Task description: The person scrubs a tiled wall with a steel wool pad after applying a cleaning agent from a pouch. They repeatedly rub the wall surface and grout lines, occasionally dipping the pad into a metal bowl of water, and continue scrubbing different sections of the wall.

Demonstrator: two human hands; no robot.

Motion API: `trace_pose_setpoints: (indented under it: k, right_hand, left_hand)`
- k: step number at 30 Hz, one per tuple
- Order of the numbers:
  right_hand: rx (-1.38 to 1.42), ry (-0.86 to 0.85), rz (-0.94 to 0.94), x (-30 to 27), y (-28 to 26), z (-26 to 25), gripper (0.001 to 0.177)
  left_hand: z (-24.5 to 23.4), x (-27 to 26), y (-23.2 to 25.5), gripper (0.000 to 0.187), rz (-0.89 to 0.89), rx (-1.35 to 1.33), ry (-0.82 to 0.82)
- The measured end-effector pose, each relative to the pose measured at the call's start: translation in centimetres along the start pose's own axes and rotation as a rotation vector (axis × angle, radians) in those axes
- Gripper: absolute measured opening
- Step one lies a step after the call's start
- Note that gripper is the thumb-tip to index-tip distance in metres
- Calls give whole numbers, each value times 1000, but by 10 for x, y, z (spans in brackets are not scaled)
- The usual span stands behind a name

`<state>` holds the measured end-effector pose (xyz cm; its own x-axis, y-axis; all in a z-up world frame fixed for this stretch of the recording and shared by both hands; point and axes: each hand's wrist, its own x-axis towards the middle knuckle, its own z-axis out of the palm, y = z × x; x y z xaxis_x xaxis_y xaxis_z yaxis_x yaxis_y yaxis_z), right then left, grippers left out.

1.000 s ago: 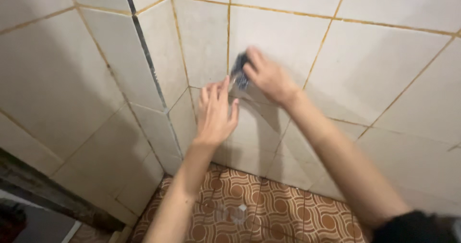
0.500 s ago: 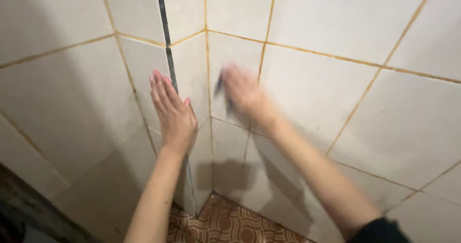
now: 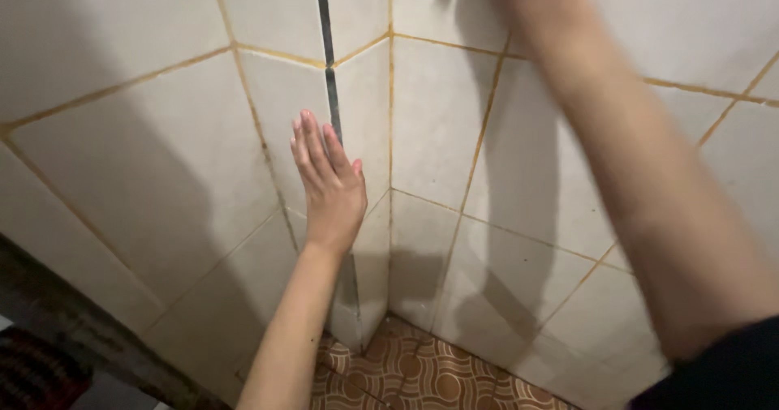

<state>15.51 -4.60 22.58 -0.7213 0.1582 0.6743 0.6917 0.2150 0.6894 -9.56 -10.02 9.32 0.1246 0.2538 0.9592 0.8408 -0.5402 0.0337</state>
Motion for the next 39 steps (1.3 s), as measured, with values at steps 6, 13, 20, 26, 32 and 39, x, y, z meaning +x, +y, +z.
trace_pose_setpoints:
  k: [6, 13, 20, 26, 32, 39]
  right_hand:
    - [195, -329, 341, -73, -167, 7, 100]
    - [-178, -516, -328, -203, -220, 37, 68]
    - [-353, -104, 208, -54, -50, 6, 49]
    - [-327, -779, -315, -147, -199, -14, 76]
    - [-382, -390, -213, -212, -190, -28, 69]
    - [-410, -217, 159, -110, -18, -53, 60]
  left_hand:
    - [-4, 1, 2, 94, -19, 4, -17]
    - [-7, 3, 4, 96, -10, 16, -6]
    - [-4, -7, 6, 98, -60, -3, -39]
    - [-13, -12, 12, 102, -131, 32, -111]
    - [-23, -8, 20, 101, -214, 115, -236]
    - [-35, -23, 35, 90, -276, 99, -346]
